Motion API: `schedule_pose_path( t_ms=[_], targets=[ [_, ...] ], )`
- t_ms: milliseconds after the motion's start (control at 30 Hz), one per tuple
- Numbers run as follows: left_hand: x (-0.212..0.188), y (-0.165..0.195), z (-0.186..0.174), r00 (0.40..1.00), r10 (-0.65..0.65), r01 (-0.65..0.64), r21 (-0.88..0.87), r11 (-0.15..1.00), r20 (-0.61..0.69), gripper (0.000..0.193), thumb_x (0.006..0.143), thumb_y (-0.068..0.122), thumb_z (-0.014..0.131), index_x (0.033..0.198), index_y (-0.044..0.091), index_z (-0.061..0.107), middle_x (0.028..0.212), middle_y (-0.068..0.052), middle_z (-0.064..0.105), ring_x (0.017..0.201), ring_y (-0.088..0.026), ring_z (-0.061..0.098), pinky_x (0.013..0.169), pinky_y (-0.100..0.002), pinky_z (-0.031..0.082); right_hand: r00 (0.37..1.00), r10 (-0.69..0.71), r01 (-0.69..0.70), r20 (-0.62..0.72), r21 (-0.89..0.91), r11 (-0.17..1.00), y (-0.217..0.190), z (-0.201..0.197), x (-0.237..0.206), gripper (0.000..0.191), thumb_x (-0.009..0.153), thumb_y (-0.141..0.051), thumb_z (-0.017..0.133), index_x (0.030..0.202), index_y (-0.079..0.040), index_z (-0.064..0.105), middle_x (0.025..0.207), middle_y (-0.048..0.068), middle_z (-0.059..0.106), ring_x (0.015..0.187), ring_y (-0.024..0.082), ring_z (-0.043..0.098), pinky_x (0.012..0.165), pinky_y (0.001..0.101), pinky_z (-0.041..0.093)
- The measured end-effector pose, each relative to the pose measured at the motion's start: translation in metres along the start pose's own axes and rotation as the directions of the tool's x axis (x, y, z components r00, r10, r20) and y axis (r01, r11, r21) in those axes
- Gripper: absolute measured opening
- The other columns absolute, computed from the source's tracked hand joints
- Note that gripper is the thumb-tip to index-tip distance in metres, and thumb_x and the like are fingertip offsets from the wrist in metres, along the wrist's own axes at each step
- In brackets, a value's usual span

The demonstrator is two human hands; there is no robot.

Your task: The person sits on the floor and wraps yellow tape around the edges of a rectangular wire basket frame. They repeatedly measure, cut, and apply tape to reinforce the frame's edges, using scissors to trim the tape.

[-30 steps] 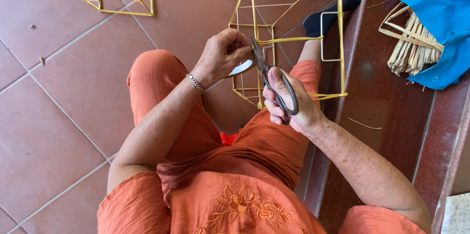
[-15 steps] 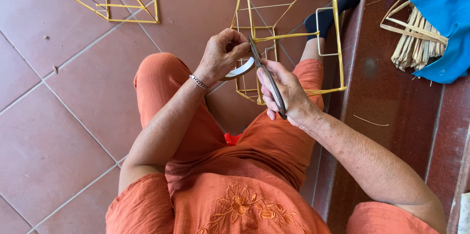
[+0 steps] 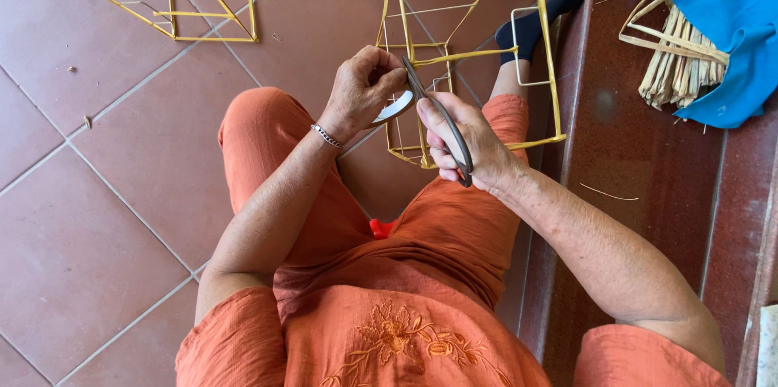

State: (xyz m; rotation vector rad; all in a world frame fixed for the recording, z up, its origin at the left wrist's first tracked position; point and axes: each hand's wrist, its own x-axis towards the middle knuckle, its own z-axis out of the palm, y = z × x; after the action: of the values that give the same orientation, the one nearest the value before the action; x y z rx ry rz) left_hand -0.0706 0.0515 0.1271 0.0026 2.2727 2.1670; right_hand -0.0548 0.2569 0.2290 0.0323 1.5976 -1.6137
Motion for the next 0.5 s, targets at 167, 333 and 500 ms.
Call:
schedule_pose_path(
  t_ms=[167, 333, 500],
  targets=[
    [0.0, 0.002, 0.002, 1.0, -0.026, 0.027, -0.071, 0.997, 0.005, 0.014, 0.097, 0.012, 0.07, 0.102, 0.0, 0.066, 0.091, -0.007, 0.076, 0.083, -0.009, 0.073, 0.07, -0.023, 0.061, 0.999, -0.046, 0.047, 0.01, -0.059, 0.997, -0.002, -0.001, -0.002, 0.063, 0.094, -0.056, 0.058, 0.132, -0.007, 0.047, 0.075, -0.002, 0.048, 0.047, 0.004, 0.049, 0.038, 0.0263, 0.055],
    [0.0, 0.004, 0.004, 0.994, -0.102, 0.101, -0.057, 0.993, -0.025, 0.016, 0.095, 0.013, 0.07, 0.103, -0.001, 0.068, 0.09, -0.008, 0.076, 0.079, -0.008, 0.072, 0.066, -0.023, 0.059, 0.998, 0.044, -0.039, 0.052, -0.091, 0.995, -0.007, -0.009, -0.001, 0.07, 0.087, -0.071, 0.046, 0.118, -0.008, 0.046, 0.078, 0.0, 0.051, 0.046, 0.006, 0.051, 0.036, 0.0281, 0.056],
    [0.002, 0.002, 0.001, 0.994, -0.102, 0.1, -0.04, 0.994, -0.042, 0.015, 0.094, 0.013, 0.072, 0.098, -0.002, 0.069, 0.088, -0.008, 0.076, 0.079, -0.008, 0.072, 0.069, -0.023, 0.06, 0.992, 0.078, -0.081, 0.099, 0.022, 0.996, -0.005, -0.013, -0.005, 0.067, 0.087, -0.079, 0.045, 0.096, -0.013, 0.04, 0.082, 0.001, 0.048, 0.052, 0.006, 0.049, 0.039, 0.0239, 0.044]
  ],
)
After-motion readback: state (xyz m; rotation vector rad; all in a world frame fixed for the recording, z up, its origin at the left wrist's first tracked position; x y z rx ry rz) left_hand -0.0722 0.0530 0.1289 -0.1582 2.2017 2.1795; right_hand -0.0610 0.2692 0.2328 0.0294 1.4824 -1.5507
